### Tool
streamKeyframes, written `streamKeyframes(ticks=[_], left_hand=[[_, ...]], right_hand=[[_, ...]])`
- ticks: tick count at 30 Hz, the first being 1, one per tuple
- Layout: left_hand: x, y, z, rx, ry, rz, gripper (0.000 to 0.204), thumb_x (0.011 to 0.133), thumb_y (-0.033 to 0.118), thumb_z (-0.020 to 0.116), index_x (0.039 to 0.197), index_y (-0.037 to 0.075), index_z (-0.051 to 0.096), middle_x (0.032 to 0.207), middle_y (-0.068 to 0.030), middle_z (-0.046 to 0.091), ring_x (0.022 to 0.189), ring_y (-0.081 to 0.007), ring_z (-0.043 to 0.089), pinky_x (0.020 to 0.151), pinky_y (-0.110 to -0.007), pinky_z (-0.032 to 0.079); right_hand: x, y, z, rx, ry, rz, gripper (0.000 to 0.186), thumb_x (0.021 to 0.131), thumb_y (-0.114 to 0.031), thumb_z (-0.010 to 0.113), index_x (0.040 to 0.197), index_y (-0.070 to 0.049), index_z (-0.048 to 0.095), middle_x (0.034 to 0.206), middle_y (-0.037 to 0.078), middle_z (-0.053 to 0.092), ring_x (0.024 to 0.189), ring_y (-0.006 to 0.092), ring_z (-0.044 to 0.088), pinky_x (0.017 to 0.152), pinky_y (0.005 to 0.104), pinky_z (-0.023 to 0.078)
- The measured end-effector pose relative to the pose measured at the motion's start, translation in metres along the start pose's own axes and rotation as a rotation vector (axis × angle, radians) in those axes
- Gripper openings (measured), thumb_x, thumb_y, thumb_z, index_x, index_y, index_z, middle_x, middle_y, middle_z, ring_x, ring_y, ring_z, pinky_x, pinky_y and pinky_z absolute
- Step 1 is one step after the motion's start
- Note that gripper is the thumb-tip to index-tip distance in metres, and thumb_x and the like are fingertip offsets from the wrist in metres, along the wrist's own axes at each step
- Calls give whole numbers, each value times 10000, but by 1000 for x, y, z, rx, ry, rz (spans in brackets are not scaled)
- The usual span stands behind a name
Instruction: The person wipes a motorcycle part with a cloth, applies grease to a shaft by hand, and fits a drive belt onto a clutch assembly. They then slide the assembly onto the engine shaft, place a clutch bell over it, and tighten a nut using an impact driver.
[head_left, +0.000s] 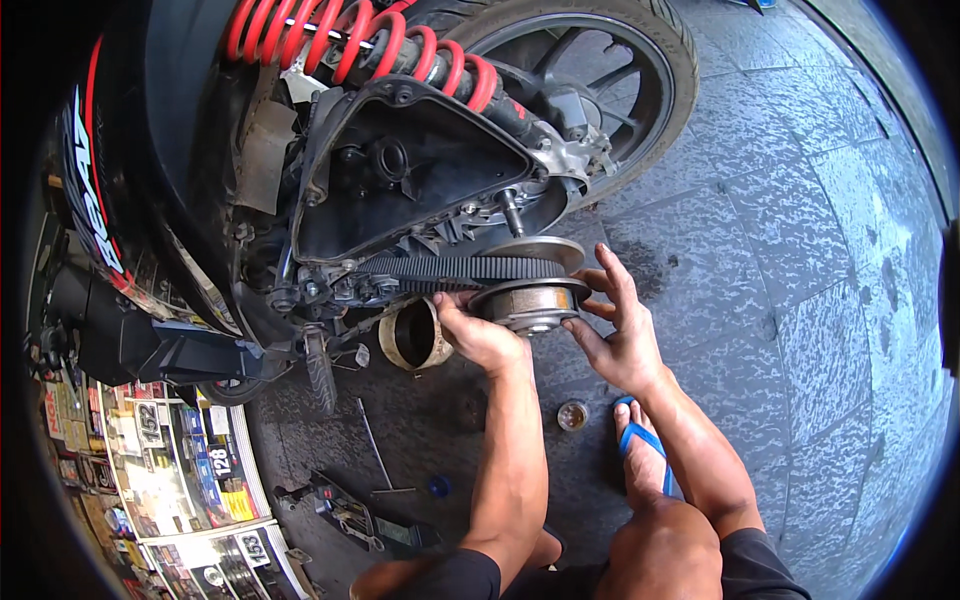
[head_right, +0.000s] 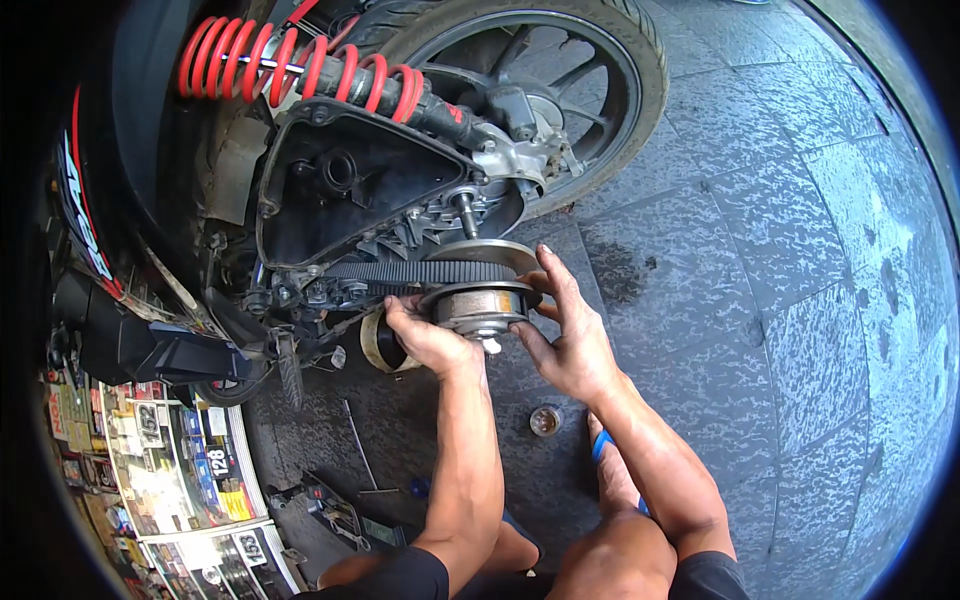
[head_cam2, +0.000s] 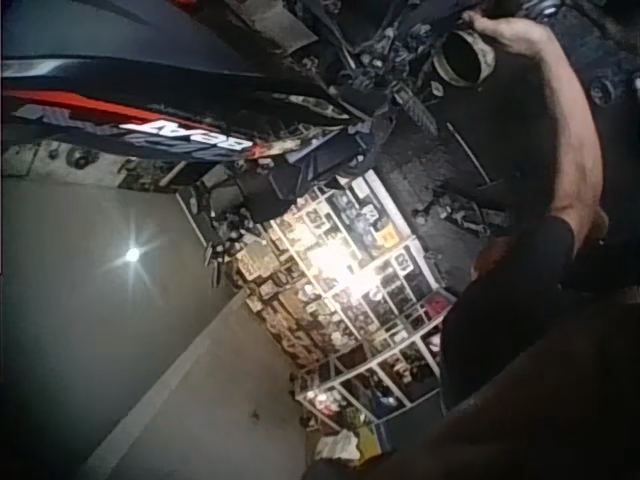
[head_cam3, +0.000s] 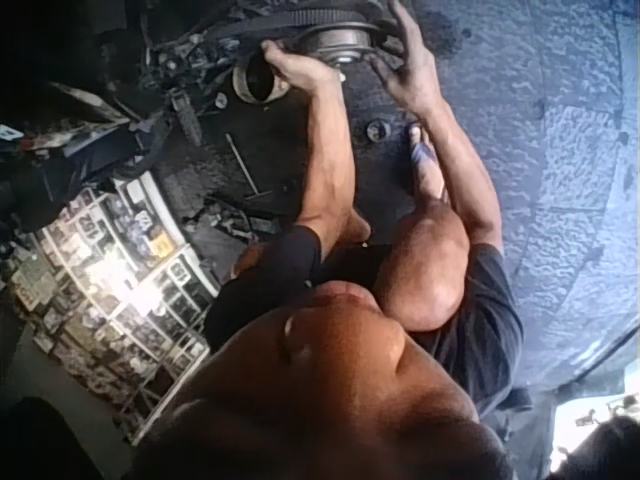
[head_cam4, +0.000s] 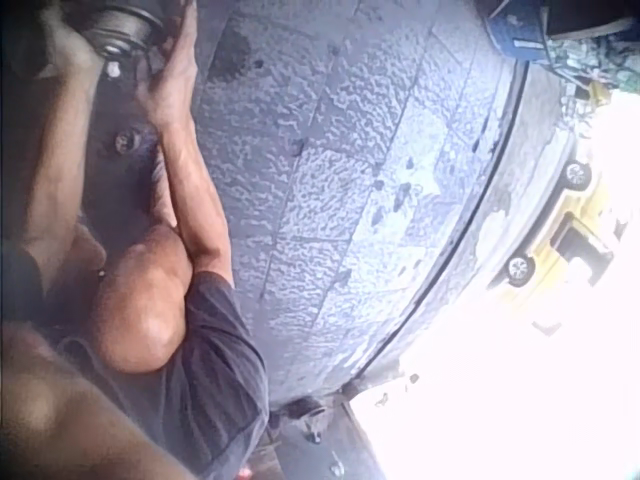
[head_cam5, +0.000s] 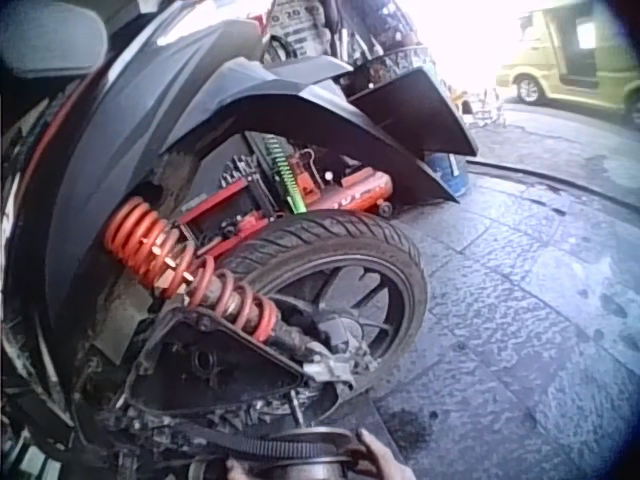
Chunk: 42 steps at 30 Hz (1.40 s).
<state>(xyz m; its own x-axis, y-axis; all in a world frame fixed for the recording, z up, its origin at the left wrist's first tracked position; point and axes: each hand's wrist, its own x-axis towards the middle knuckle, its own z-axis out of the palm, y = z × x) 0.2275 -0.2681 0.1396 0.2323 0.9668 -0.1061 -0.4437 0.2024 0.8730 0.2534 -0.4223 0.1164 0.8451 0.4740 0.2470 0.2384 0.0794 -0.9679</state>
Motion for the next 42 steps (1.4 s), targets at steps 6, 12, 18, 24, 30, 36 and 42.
streamKeyframes(ticks=[6, 12, 18, 24, 30, 36, 42], left_hand=[[0, -2, -6, 44, 64, 60, 385, 1027, 402, 540, 837, 70, 498, 857, -33, 510, 802, -167, 512, 736, -344, 470], [-1, -3, -11, 48, -21, 58, 396, 1039, 387, 535, 829, 52, 531, 846, -16, 539, 815, -154, 529, 726, -333, 455], [6, -13, -7, 57, -67, 24, 432, 1047, 400, 543, 931, -12, 603, 908, -40, 582, 870, -166, 512, 810, -338, 451], [7, -13, 4, 91, -10, 28, 446, 1059, 408, 572, 905, -6, 633, 876, -29, 614, 841, -148, 548, 810, -323, 472], [18, -9, 19, 155, -105, 128, 497, 1041, 421, 639, 738, 46, 518, 770, 13, 507, 772, -94, 475, 740, -292, 421], [29, -8, 21, 24, -99, -135, 463, 942, 491, 722, 933, 40, 619, 957, -29, 596, 893, -150, 581, 845, -335, 495], [39, -7, 5, -53, -224, -262, 452, 883, 514, 757, 911, 90, 601, 912, -27, 570, 903, -183, 597, 842, -364, 503]], right_hand=[[4, 7, -2, 39, -13, 28, 998, 839, 10, 809, 1632, -135, 222, 1411, 248, 582, 1290, 370, 610, 1014, 479, 577], [1, 9, -1, 25, 7, 7, 1015, 824, 35, 812, 1634, -152, 229, 1376, 204, 608, 1279, 328, 615, 1016, 480, 572], [8, 13, -1, 33, 24, -8, 1018, 822, 58, 804, 1634, -135, 222, 1393, 182, 587, 1302, 300, 590, 1019, 474, 560], [28, 21, -5, 68, 1, 10, 1004, 839, 53, 787, 1639, -140, 212, 1402, 183, 579, 1322, 293, 572, 1038, 468, 546], [49, 33, 0, 219, 15, 29, 1016, 844, 35, 795, 1645, -164, 203, 1476, 164, 519, 1368, 280, 529, 1064, 478, 519], [55, 47, 3, 427, 43, 58, 1060, 841, -35, 838, 1649, -127, 158, 1414, 155, 548, 1317, 265, 552, 1082, 456, 497], [43, 61, 13, 571, 70, 280, 1126, 840, -205, 885, 1636, -29, 107, 1279, 207, 623, 1191, 268, 633, 1028, 406, 529]])
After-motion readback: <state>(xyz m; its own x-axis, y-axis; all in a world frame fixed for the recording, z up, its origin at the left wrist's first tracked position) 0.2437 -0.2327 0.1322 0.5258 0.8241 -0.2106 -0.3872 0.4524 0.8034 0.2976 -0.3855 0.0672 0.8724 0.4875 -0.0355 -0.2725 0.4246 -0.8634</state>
